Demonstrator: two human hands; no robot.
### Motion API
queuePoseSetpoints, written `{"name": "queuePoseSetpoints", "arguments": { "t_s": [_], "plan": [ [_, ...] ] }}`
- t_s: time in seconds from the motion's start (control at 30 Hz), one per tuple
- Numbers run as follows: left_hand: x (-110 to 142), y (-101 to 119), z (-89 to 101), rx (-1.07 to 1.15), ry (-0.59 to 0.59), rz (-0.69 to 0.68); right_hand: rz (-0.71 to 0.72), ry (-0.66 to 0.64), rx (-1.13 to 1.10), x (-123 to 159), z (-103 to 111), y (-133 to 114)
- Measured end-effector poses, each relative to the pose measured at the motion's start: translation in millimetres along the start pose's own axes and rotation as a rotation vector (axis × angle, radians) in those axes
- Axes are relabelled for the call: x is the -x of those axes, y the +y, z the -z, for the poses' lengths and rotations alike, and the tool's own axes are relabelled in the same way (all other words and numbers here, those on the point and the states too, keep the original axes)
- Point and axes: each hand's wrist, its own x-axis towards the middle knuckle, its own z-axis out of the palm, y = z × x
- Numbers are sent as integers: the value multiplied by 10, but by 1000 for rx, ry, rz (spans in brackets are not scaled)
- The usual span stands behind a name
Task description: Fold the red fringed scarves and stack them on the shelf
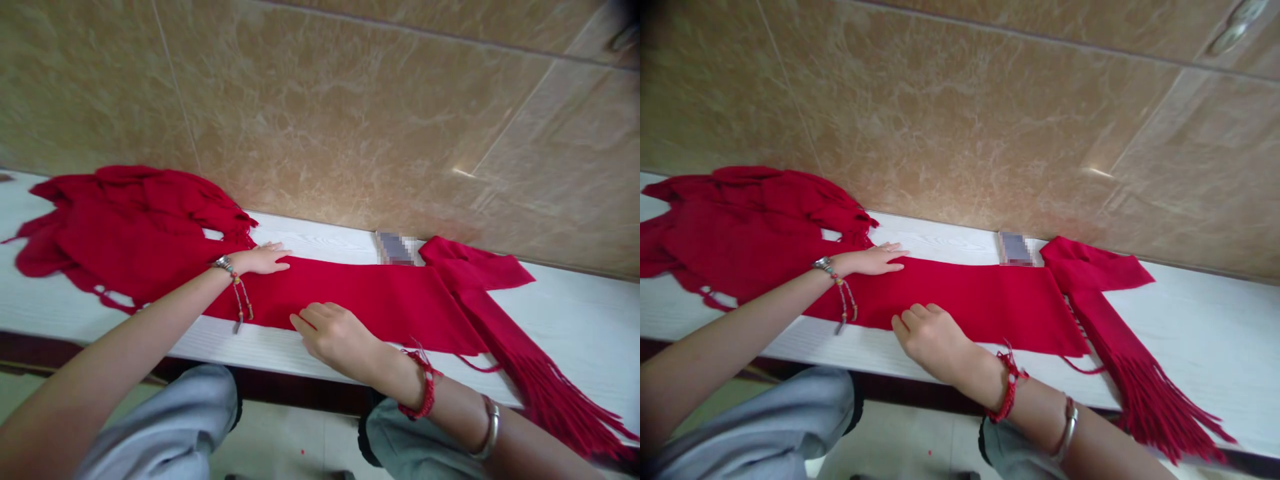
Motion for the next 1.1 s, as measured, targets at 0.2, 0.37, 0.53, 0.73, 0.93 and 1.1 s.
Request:
{"name": "queuePoseSetpoints", "arguments": {
  "t_s": [0.2, 0.37, 0.53, 0.73, 0.93, 1.1],
  "plan": [
    [26, 9, -86, 38, -15, 10, 65, -38, 138, -47, -38, -13],
    [94, 37, -139, 34, 35, 7, 112, 25, 178, -40, -97, -13],
    [52, 94, 4, -5, 157, -81, 82, 122, 202, -52, -161, -14],
    [-231, 188, 248, 23, 61, -240, 32, 172, 237, -85, -183, -25],
    [-266, 193, 225, 19, 89, -254, 21, 190, 188, -57, -188, -34],
    [308, 247, 54, 63, 293, -384, -81, 140, 139, 84, -188, 16]
  ]
}}
